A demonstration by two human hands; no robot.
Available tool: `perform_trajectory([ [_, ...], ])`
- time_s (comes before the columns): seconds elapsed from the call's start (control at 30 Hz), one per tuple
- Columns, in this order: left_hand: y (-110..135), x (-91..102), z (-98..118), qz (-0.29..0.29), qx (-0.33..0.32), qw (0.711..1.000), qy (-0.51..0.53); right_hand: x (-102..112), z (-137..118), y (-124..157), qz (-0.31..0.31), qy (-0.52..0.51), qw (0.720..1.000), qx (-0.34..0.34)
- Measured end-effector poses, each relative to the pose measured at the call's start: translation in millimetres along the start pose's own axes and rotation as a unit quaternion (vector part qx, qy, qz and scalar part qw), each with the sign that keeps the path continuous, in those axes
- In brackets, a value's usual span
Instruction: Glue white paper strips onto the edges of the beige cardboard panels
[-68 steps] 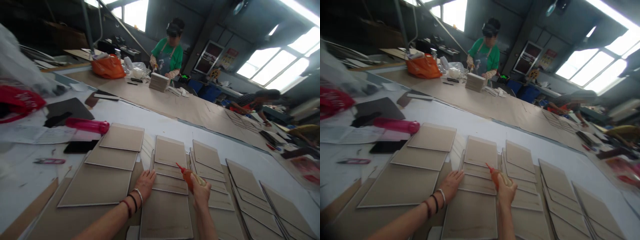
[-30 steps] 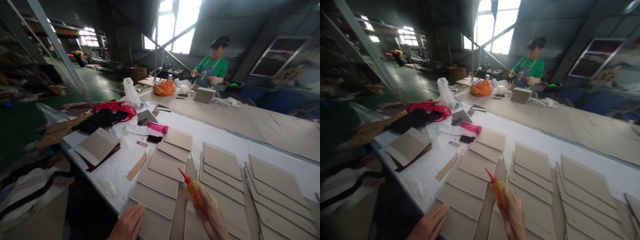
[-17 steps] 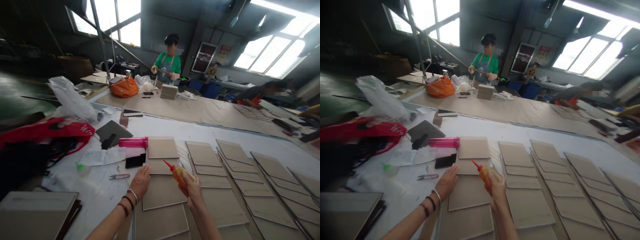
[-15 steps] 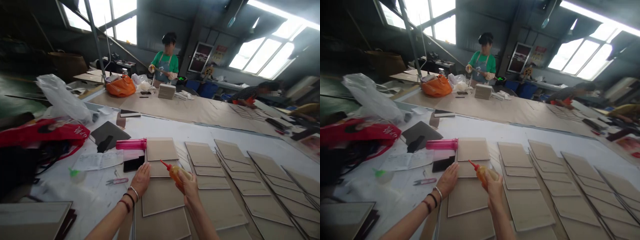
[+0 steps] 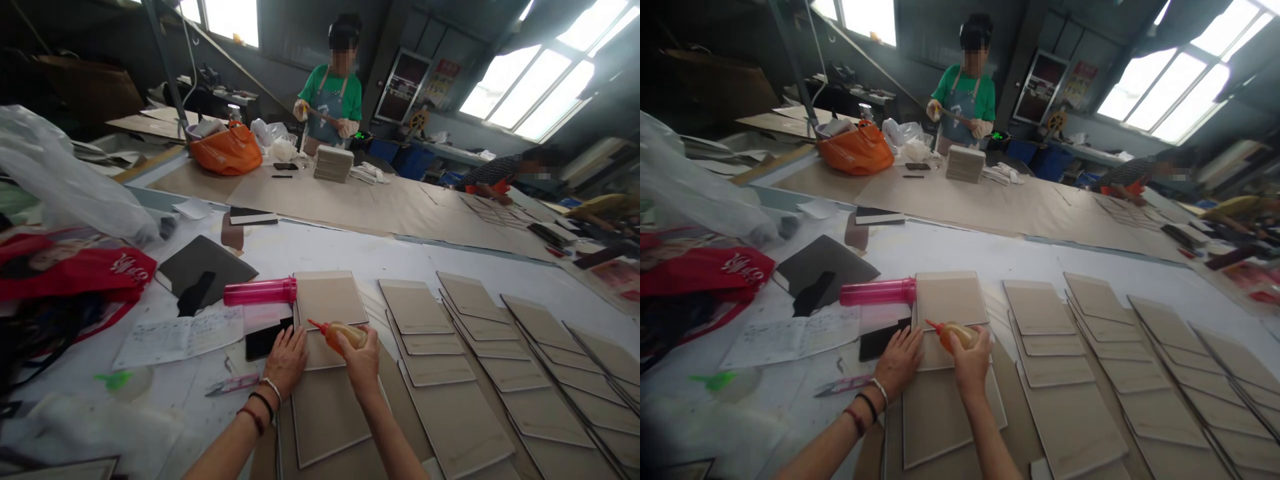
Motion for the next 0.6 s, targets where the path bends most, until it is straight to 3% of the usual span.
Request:
perform_trajectory([
  [0.2, 0, 0.2, 0, 0.024, -0.013, 1.0, -0.01, 4, -6, 0, -0.023, 0.06, 0.998, 0.01],
  [0.6, 5, -6.8, -6, 0.077, -0.046, 0.996, -0.018, 33, 19, -38, 0.058, 0.11, 0.992, 0.024],
])
Point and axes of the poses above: each hand's wrist, its own y-axis away from the middle knuckle, its own x-axis out of the back of the hand, z = x × y, the point moved 1 cm from there along -y, towards the middle knuckle, and after that the axes turned 8 degrees about z, right-handed, at the moved point
